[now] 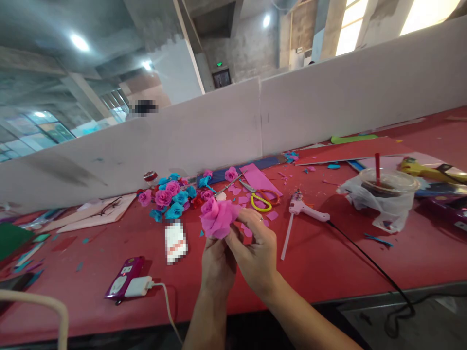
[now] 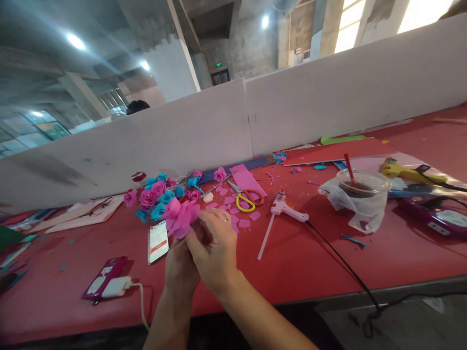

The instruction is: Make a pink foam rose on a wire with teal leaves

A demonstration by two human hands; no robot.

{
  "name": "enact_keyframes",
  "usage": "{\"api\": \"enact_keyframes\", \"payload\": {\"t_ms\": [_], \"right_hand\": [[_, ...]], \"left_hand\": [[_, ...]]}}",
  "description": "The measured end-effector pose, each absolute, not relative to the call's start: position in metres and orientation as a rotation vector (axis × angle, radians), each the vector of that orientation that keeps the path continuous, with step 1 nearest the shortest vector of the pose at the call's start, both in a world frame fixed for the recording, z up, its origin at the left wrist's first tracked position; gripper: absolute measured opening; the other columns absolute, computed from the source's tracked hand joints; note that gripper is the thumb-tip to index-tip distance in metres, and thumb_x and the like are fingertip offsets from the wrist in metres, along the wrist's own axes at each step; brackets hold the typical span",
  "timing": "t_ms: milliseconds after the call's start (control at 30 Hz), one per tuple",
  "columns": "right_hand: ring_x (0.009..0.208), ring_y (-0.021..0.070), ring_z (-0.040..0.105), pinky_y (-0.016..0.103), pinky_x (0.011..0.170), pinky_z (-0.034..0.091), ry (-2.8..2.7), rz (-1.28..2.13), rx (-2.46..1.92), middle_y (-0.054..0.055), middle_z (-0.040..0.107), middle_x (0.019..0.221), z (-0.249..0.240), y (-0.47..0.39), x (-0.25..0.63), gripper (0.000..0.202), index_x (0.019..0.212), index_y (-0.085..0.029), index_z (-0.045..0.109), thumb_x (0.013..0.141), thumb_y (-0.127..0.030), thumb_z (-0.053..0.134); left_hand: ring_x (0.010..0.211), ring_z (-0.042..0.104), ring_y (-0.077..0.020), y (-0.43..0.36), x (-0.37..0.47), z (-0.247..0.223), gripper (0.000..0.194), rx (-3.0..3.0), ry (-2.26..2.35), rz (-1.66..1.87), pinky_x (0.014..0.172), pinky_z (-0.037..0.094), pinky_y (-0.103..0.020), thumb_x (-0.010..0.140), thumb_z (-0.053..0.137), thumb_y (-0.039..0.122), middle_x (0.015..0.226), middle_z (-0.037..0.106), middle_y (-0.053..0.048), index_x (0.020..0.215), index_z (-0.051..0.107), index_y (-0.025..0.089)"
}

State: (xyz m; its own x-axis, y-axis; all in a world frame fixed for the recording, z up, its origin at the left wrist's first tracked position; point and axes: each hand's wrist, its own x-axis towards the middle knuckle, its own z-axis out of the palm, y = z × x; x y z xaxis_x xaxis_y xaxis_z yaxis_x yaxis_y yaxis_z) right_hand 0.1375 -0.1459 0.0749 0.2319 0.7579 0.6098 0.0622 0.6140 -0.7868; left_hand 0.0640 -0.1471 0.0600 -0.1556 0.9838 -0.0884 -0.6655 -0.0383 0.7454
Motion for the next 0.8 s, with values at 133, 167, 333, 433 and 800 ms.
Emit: {"api": "enact_keyframes", "payload": {"t_ms": [133,167,333,433,800], "right_hand": [[0.085,0.0199,0.061,0.035,0.080,0.047,-1.297,0.577,-0.822,0.004,0.070,0.088,0.072,-0.147,0.138,0.020,0.093,-0.022,0.069,0.079,-0.011,0.060],[0.086,0.0202,0.061,0.036,0.081,0.047,-1.297,0.586,-0.832,0.005,0.070,0.089,0.072,-0.147,0.139,0.019,0.094,-0.022,0.069,0.080,-0.013,0.060],[0.094,0.0211,0.063,0.037,0.087,0.047,-1.215,0.776,-0.848,0.007,0.071,0.096,0.071,-0.148,0.143,0.017,0.098,-0.022,0.071,0.084,-0.023,0.061],[0.094,0.0204,0.064,0.036,0.088,0.047,-1.089,1.056,-0.842,0.006,0.072,0.095,0.068,-0.143,0.146,0.015,0.091,-0.021,0.072,0.083,-0.028,0.061],[0.066,0.0119,0.055,0.027,0.077,0.042,-1.071,1.565,-0.628,-0.002,0.064,0.063,0.065,-0.139,0.155,0.020,0.069,-0.018,0.073,0.082,-0.029,0.063]], "left_hand": [[0.056,0.059,-0.0106,-0.148,0.060,0.056,0.016,0.490,0.801,1.580,0.055,0.049,-0.020,0.058,0.077,0.013,0.063,0.063,0.001,0.069,0.065,0.015],[0.056,0.059,-0.0103,-0.148,0.059,0.057,0.017,0.474,0.800,1.578,0.055,0.049,-0.020,0.058,0.077,0.013,0.063,0.062,0.001,0.068,0.064,0.015],[0.045,0.048,-0.0057,-0.149,0.052,0.064,0.010,0.416,0.662,1.469,0.048,0.043,-0.016,0.070,0.072,0.013,0.054,0.051,0.004,0.070,0.062,0.015],[0.039,0.037,-0.0049,-0.150,0.046,0.069,0.014,0.454,0.492,1.342,0.042,0.037,-0.014,0.081,0.058,0.011,0.047,0.039,0.005,0.067,0.058,0.014],[0.034,0.014,0.0042,-0.152,0.037,0.064,0.035,0.445,0.459,1.161,0.035,0.025,-0.008,0.091,0.034,0.009,0.064,0.051,-0.003,0.064,0.057,0.008]]}}
